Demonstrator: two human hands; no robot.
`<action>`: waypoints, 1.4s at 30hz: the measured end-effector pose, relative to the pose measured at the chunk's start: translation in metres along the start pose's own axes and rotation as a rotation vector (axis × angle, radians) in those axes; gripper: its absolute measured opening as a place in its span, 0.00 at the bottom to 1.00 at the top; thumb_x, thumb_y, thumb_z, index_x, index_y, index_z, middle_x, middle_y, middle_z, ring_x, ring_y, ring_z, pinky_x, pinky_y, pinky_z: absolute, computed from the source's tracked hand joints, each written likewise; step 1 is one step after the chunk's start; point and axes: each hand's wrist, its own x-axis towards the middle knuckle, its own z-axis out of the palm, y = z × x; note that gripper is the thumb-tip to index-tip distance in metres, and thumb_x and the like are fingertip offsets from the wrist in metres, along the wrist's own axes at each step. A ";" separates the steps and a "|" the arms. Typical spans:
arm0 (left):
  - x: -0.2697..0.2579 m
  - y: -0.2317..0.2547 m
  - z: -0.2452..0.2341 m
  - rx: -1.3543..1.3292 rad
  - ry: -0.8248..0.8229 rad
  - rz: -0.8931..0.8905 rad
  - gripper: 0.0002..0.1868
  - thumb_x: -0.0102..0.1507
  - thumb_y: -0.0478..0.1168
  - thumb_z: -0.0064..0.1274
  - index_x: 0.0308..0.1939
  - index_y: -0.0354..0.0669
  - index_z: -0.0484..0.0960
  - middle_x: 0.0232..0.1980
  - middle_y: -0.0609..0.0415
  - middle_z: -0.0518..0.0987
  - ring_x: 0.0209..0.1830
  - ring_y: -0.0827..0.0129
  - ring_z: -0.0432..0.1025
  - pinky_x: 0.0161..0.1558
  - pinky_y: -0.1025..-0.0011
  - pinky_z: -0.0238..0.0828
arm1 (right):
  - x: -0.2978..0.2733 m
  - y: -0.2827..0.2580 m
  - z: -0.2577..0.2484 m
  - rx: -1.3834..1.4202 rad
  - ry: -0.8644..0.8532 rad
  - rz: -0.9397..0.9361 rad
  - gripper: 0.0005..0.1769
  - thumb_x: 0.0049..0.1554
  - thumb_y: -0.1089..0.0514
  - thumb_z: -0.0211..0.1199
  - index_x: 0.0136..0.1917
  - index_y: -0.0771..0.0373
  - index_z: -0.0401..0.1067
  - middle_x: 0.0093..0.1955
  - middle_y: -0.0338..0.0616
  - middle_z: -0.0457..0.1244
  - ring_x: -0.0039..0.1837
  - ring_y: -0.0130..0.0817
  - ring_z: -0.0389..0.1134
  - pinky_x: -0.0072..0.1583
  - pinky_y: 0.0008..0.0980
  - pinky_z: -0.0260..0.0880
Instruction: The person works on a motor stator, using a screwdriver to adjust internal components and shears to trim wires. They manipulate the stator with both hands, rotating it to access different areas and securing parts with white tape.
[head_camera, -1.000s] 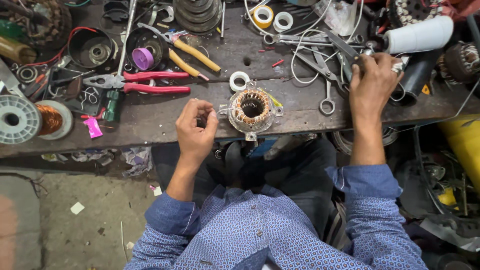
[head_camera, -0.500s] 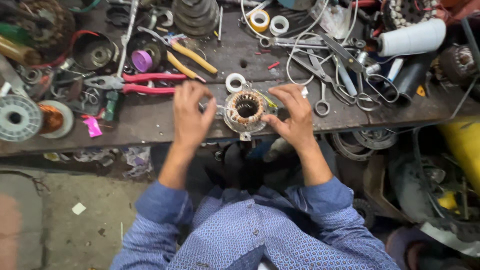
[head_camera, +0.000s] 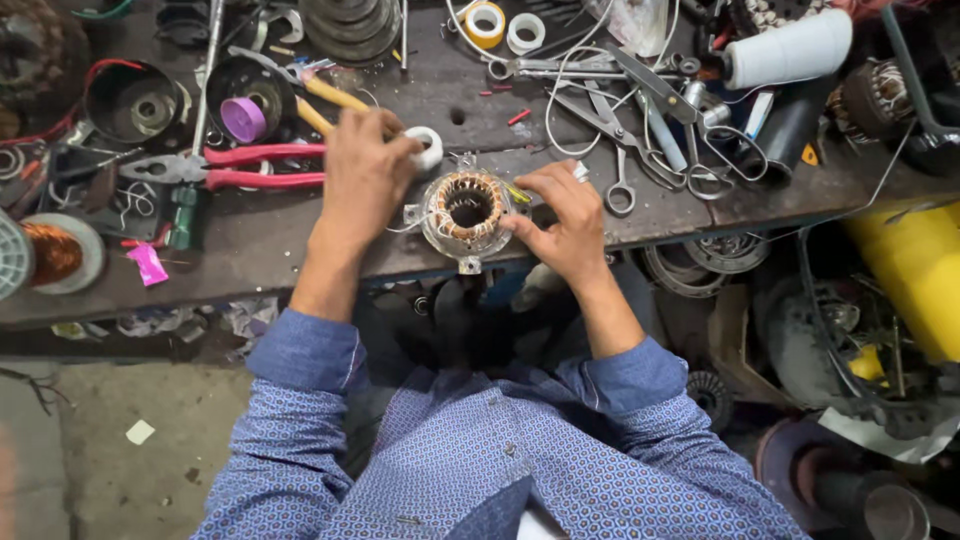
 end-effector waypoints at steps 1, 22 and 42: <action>0.001 -0.004 -0.002 0.047 0.052 -0.022 0.09 0.56 0.38 0.67 0.40 0.47 0.86 0.50 0.53 0.75 0.54 0.54 0.66 0.50 0.56 0.62 | 0.001 0.000 0.000 0.004 0.002 0.000 0.28 0.55 0.38 0.72 0.52 0.65 0.75 0.48 0.48 0.68 0.54 0.48 0.70 0.57 0.41 0.68; -0.035 0.082 -0.040 -0.177 -0.025 -0.785 0.30 0.58 0.62 0.64 0.42 0.36 0.81 0.27 0.46 0.82 0.30 0.50 0.80 0.35 0.56 0.73 | 0.006 0.000 0.003 0.018 -0.059 0.114 0.23 0.55 0.43 0.74 0.49 0.66 0.77 0.43 0.47 0.68 0.47 0.46 0.71 0.50 0.41 0.67; -0.042 0.132 -0.103 -0.959 0.325 -0.296 0.29 0.61 0.30 0.68 0.62 0.30 0.71 0.49 0.47 0.82 0.48 0.69 0.81 0.50 0.73 0.82 | 0.010 -0.098 -0.060 0.411 0.220 -0.018 0.34 0.55 0.48 0.77 0.66 0.69 0.71 0.52 0.40 0.63 0.53 0.29 0.63 0.54 0.26 0.65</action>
